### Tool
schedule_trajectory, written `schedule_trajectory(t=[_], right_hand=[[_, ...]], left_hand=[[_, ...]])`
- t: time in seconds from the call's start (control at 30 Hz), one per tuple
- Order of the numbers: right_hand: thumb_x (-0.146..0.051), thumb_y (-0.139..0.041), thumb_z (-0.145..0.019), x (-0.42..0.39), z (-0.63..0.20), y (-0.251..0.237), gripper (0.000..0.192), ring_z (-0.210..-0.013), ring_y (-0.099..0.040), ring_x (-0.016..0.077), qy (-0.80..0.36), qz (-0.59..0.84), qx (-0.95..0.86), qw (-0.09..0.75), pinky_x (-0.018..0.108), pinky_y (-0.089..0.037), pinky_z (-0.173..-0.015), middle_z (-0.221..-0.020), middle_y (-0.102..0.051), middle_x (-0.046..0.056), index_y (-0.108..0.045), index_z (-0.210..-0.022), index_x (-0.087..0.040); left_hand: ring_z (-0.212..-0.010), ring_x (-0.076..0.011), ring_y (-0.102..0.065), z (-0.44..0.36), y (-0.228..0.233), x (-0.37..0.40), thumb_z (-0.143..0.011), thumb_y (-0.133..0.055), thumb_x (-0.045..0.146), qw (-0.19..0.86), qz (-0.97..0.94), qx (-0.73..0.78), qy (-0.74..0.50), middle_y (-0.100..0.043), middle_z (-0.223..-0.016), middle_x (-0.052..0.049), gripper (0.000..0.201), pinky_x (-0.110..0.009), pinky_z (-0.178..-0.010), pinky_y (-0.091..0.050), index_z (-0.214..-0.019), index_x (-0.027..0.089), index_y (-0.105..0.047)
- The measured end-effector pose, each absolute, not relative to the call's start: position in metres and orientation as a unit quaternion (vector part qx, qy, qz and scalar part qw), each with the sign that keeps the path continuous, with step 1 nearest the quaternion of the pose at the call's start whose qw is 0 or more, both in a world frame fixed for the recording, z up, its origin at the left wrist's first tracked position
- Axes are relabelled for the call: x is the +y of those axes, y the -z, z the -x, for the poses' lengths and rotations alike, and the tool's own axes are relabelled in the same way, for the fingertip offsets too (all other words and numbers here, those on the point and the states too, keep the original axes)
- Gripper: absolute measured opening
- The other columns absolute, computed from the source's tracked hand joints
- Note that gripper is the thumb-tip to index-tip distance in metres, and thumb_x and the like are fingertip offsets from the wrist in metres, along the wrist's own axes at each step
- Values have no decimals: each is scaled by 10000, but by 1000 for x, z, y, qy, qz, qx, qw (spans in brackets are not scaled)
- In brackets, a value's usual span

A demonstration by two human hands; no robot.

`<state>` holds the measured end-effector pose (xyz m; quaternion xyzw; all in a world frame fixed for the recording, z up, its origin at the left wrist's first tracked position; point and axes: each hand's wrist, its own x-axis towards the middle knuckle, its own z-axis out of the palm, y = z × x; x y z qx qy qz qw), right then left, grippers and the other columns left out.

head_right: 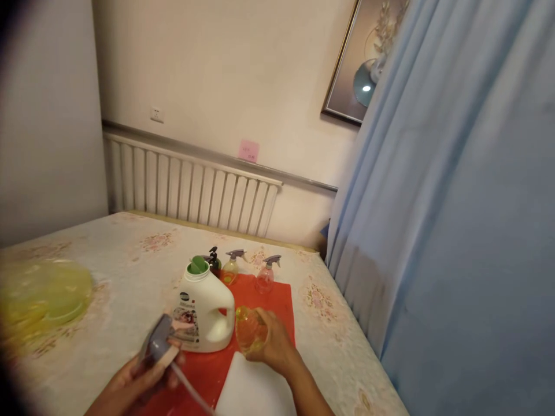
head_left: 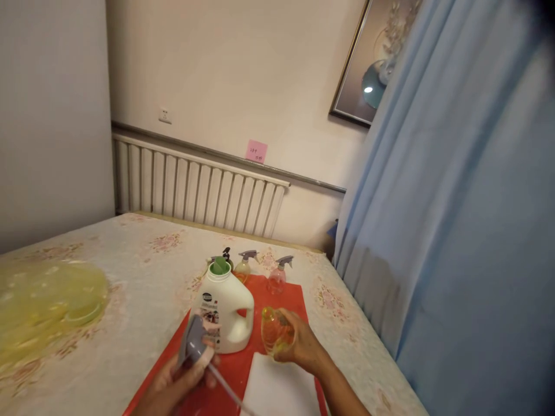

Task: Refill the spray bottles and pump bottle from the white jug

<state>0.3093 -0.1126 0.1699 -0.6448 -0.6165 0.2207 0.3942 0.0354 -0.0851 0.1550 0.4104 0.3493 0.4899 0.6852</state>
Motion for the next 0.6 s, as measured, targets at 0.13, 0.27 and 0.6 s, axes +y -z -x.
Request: schedule_trajectory(t=[0.13,0.27,0.6], right_hand=[[-129,-837,-494,-132,-305,-147,885,-1226,-578,320,-246,639,-606,405,483,-435,-1057,-1323,-598,94,-549,-1324,-237],[-97,-848,-471,-151,-299,-140,917,-1227,-572,318,-226,659,-604,386,470,-422,-1072,-1315,-596,93,-552,-1330,-225],[-67,-846,-465,-174,-287,-143,939,-1303,-503,326,-216,670,-620,347,453,-359,-1124,-1376,-556,118,-548,-1346,-199]], left_hand=[[-672,-144,-592,-31,-180,-91,-607,-871,503,642,-408,337,-554,-717,-790,-2,460,-271,-748,-515,-888,172,-719],[-686,-134,-583,-30,-195,-99,-658,-856,475,597,-426,331,-594,-705,-790,21,442,-254,-768,-512,-941,178,-689],[-767,-141,-600,-37,-208,-107,-699,-836,460,580,-465,317,-589,-720,-858,14,461,-211,-754,-505,-1047,204,-676]])
